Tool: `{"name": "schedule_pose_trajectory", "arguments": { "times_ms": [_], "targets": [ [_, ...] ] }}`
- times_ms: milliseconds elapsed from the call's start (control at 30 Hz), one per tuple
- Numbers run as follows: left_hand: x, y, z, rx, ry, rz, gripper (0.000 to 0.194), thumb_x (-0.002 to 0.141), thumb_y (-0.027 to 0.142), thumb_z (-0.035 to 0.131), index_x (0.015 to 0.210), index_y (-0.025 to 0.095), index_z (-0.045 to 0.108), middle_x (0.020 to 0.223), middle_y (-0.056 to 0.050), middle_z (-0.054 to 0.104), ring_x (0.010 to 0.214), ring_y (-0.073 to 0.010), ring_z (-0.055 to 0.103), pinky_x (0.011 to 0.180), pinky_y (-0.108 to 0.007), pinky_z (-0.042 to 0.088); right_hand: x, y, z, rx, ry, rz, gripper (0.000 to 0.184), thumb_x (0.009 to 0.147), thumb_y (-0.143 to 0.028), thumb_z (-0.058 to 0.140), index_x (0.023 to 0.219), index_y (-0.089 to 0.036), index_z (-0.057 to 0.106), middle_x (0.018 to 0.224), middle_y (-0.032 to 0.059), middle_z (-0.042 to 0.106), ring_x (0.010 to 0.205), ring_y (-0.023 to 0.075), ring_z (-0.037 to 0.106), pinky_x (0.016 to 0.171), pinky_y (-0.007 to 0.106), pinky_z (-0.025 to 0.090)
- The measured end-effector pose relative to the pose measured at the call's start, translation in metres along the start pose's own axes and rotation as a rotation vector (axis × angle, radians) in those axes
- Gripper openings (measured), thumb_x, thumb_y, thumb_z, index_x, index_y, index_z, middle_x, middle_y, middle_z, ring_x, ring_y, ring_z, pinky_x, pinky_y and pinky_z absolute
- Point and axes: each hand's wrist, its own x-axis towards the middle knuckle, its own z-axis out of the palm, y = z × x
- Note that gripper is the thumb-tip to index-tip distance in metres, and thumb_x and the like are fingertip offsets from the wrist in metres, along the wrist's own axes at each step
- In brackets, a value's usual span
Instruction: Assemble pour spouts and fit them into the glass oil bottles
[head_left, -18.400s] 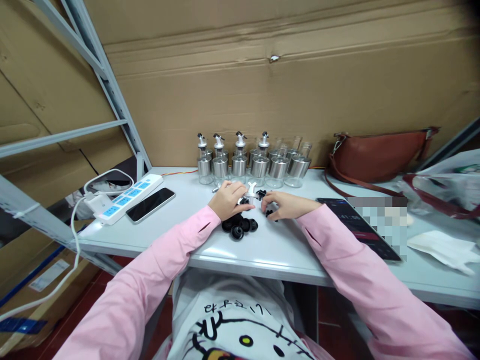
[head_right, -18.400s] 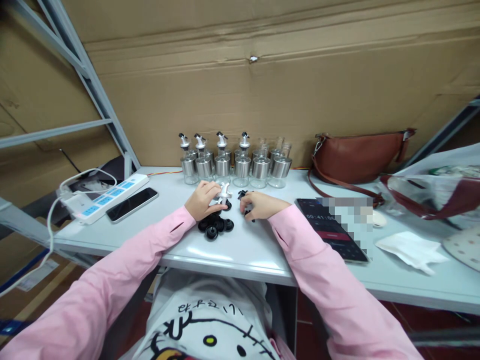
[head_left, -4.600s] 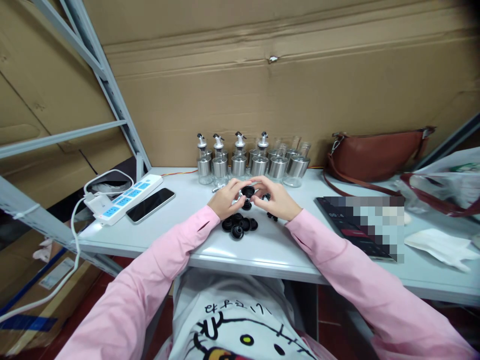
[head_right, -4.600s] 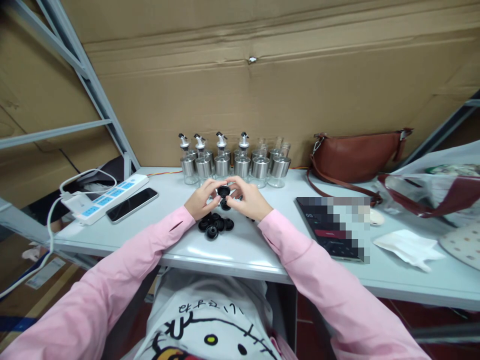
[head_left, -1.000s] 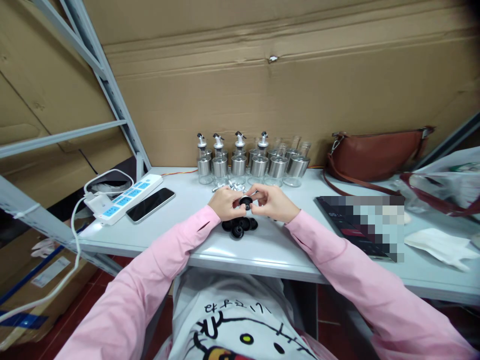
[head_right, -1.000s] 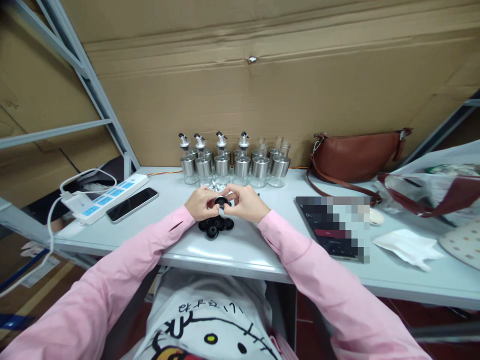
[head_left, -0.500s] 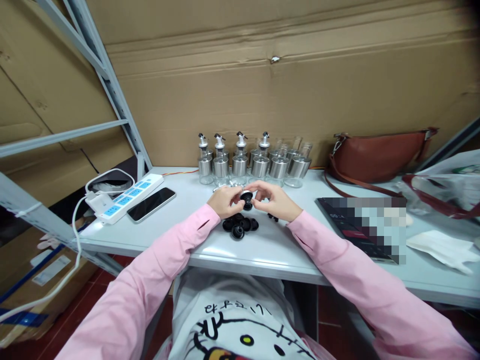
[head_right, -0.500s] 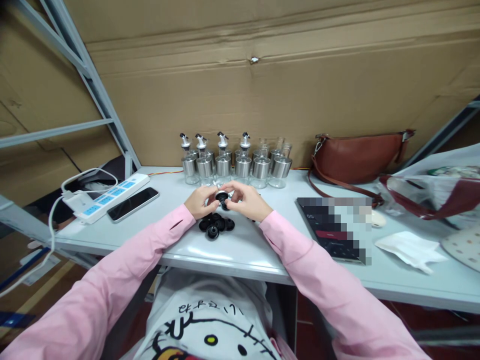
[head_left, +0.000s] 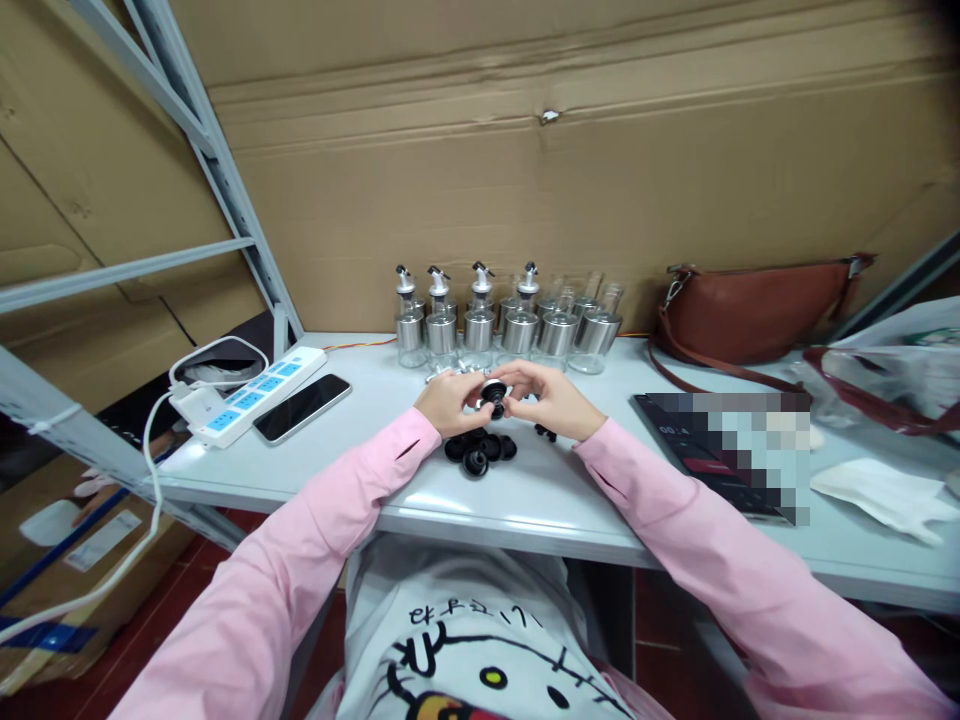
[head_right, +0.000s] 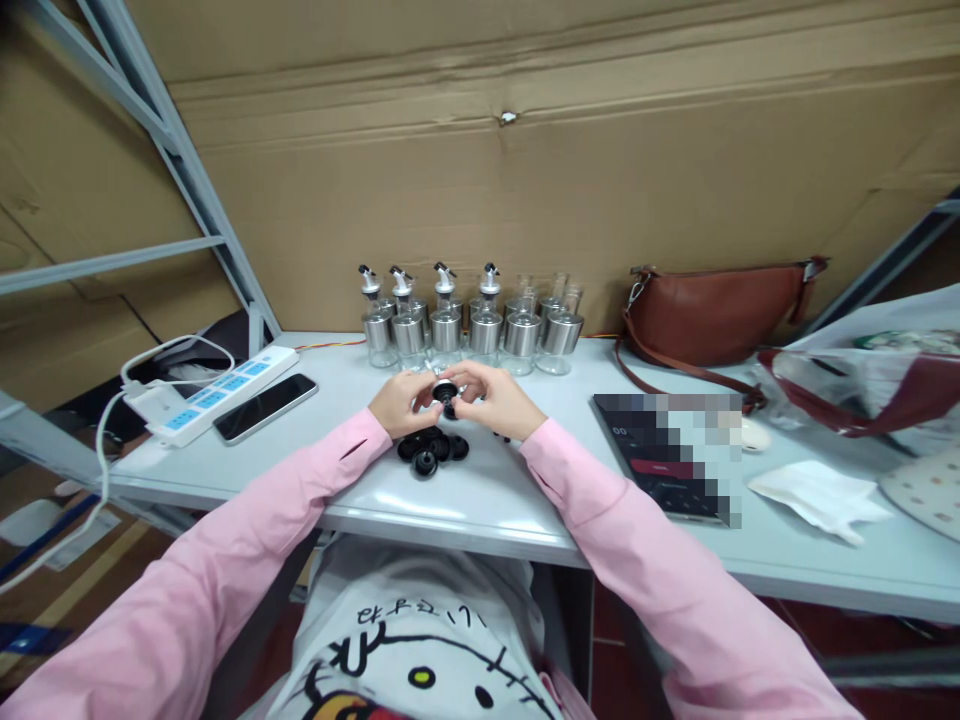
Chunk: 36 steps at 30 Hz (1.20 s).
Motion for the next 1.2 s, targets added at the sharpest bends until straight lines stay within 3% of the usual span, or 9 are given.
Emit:
{"name": "schedule_pose_trajectory", "arguments": {
  "times_ms": [200, 400, 533, 633, 933, 1100, 1200],
  "targets": [
    [-0.001, 0.0, 0.001, 0.016, 0.045, 0.025, 0.015, 0.068, 0.028, 0.052, 0.062, 0.018, 0.044, 0.053, 0.006, 0.047, 0.05, -0.0099, 0.044, 0.064, -0.025, 0.035, -0.001, -0.002, 0.003, -0.035, -0.003, 0.006, 0.031, 0.064, -0.022, 0.057, 0.095, -0.017, 0.054, 0.081, 0.0043, 0.069, 0.058, 0.0143, 0.063, 0.059, 0.026, 0.048],
    [-0.001, 0.001, 0.001, 0.046, 0.119, 0.07, 0.011, 0.066, 0.027, 0.055, 0.065, 0.017, 0.049, 0.057, 0.005, 0.05, 0.053, -0.0096, 0.045, 0.065, -0.026, 0.037, -0.002, -0.004, 0.003, -0.012, -0.001, 0.043, 0.024, 0.063, -0.019, 0.057, 0.086, -0.019, 0.048, 0.082, 0.0017, 0.068, 0.039, 0.0083, 0.053, 0.043, 0.022, 0.041],
    [0.0, -0.002, 0.004, -0.14, 0.265, 0.142, 0.019, 0.073, 0.025, 0.053, 0.089, 0.016, 0.053, 0.085, -0.002, 0.058, 0.058, -0.0082, 0.049, 0.063, -0.023, 0.043, 0.001, 0.003, -0.002, 0.034, 0.056, -0.052, 0.025, 0.066, -0.022, 0.061, 0.086, -0.019, 0.048, 0.079, 0.0011, 0.064, 0.058, 0.0113, 0.058, 0.056, 0.024, 0.047],
    [0.0, -0.004, 0.006, -0.269, 0.294, 0.183, 0.026, 0.078, 0.025, 0.054, 0.101, 0.016, 0.05, 0.099, -0.005, 0.056, 0.063, -0.0071, 0.053, 0.067, -0.022, 0.047, 0.003, 0.007, -0.004, 0.002, 0.108, -0.107, 0.024, 0.067, -0.022, 0.062, 0.087, -0.019, 0.051, 0.081, 0.0017, 0.061, 0.071, 0.0139, 0.059, 0.065, 0.027, 0.049],
    [0.0, -0.006, 0.008, -0.257, 0.212, 0.199, 0.029, 0.081, 0.027, 0.054, 0.107, 0.017, 0.051, 0.098, -0.006, 0.06, 0.072, -0.0112, 0.057, 0.073, -0.026, 0.049, 0.003, 0.008, -0.001, -0.052, 0.147, -0.13, 0.019, 0.067, -0.028, 0.066, 0.078, -0.02, 0.052, 0.085, 0.004, 0.061, 0.081, 0.0184, 0.059, 0.066, 0.03, 0.049],
    [0.0, -0.005, 0.009, -0.19, 0.188, 0.135, 0.03, 0.072, 0.019, 0.054, 0.102, 0.018, 0.052, 0.09, -0.002, 0.061, 0.063, -0.01, 0.054, 0.067, -0.024, 0.048, 0.004, 0.01, -0.009, -0.069, 0.013, -0.112, 0.016, 0.072, -0.029, 0.059, 0.085, -0.019, 0.058, 0.094, 0.0058, 0.063, 0.089, 0.0201, 0.059, 0.074, 0.033, 0.048],
    [0.001, -0.003, 0.008, -0.143, 0.229, 0.135, 0.029, 0.067, 0.015, 0.051, 0.096, 0.017, 0.053, 0.082, -0.001, 0.058, 0.06, -0.0097, 0.05, 0.064, -0.023, 0.046, 0.007, 0.016, -0.019, -0.265, 0.133, -0.035, 0.014, 0.076, -0.025, 0.053, 0.084, -0.018, 0.063, 0.09, 0.006, 0.066, 0.088, 0.0206, 0.059, 0.076, 0.034, 0.045]
  ]
}}
